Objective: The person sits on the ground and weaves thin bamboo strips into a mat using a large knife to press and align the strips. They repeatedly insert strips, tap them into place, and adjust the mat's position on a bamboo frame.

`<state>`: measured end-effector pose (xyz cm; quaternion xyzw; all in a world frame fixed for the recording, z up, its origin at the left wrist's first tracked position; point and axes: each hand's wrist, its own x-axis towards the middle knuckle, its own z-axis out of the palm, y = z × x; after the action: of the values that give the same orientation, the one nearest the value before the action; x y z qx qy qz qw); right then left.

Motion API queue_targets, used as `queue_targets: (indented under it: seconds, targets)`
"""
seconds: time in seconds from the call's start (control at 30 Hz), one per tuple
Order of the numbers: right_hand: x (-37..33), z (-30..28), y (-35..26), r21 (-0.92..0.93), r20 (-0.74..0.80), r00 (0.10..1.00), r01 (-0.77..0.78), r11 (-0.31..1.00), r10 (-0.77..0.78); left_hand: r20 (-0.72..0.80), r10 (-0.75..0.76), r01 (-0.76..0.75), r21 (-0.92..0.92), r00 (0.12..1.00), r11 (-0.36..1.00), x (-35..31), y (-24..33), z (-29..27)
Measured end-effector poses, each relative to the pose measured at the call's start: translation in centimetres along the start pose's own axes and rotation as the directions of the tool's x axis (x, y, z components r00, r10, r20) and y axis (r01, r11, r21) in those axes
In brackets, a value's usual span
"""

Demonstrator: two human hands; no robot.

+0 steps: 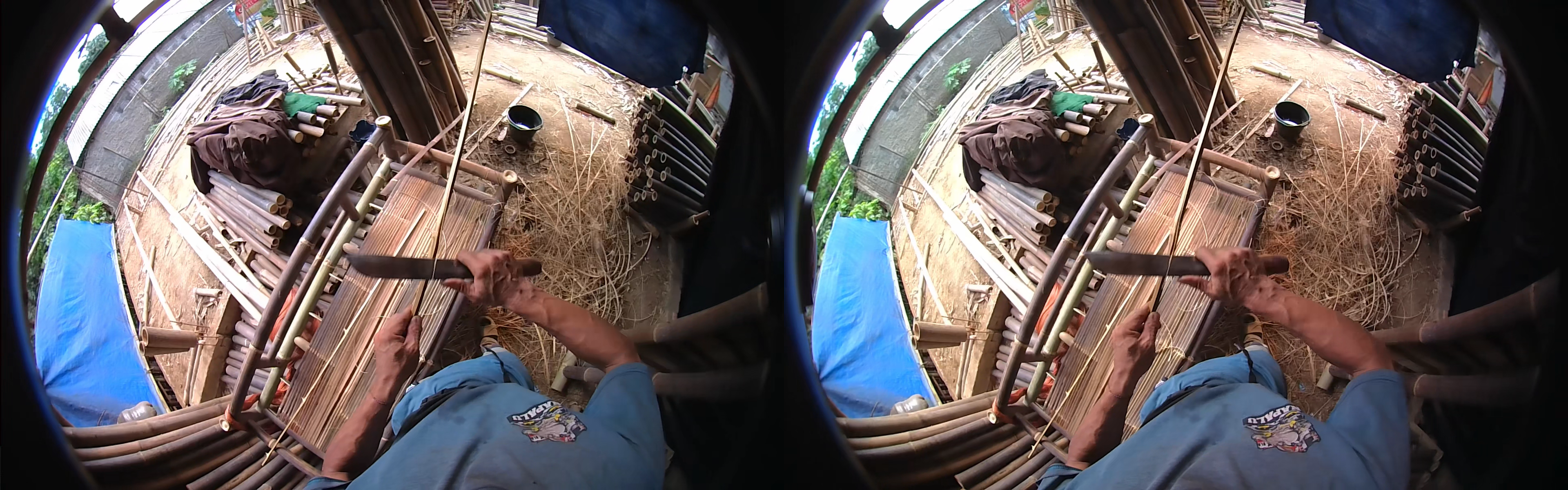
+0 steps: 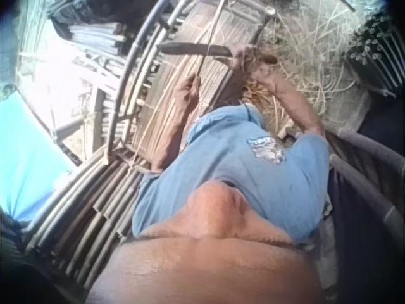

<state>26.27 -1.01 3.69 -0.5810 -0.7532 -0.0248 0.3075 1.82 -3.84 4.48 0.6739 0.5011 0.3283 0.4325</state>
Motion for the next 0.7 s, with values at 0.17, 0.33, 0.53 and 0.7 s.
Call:
queue_targets:
  seconds: [0.17,0.33,0.53,0.7]
  targets:
    - [0.9,-0.7,0.9,0.051,0.154,0.953,-0.272,0.961,0.262,0.008,0.035,-0.035,0.008,0.999,0.999,-0.9,-0.2,-0.1]
    - [3.1,-1.6,5.7,0.156,0.001,0.894,-0.443,0.883,0.449,0.042,-0.009,0.008,0.012,0.999,1.0,-2.9,-0.6,-0.6]
    - [4.0,-4.3,11.8,-0.113,-0.144,0.922,-0.377,0.92,0.36,0.092,-0.004,0.002,0.02,0.996,1.0,-6.2,-2.6,-3.2]
    - [3.7,-3.5,13.1,-0.111,-0.248,0.952,-0.212,0.971,0.179,0.055,0.018,-0.024,0.111,0.998,0.994,-7.4,-3.8,-4.4]
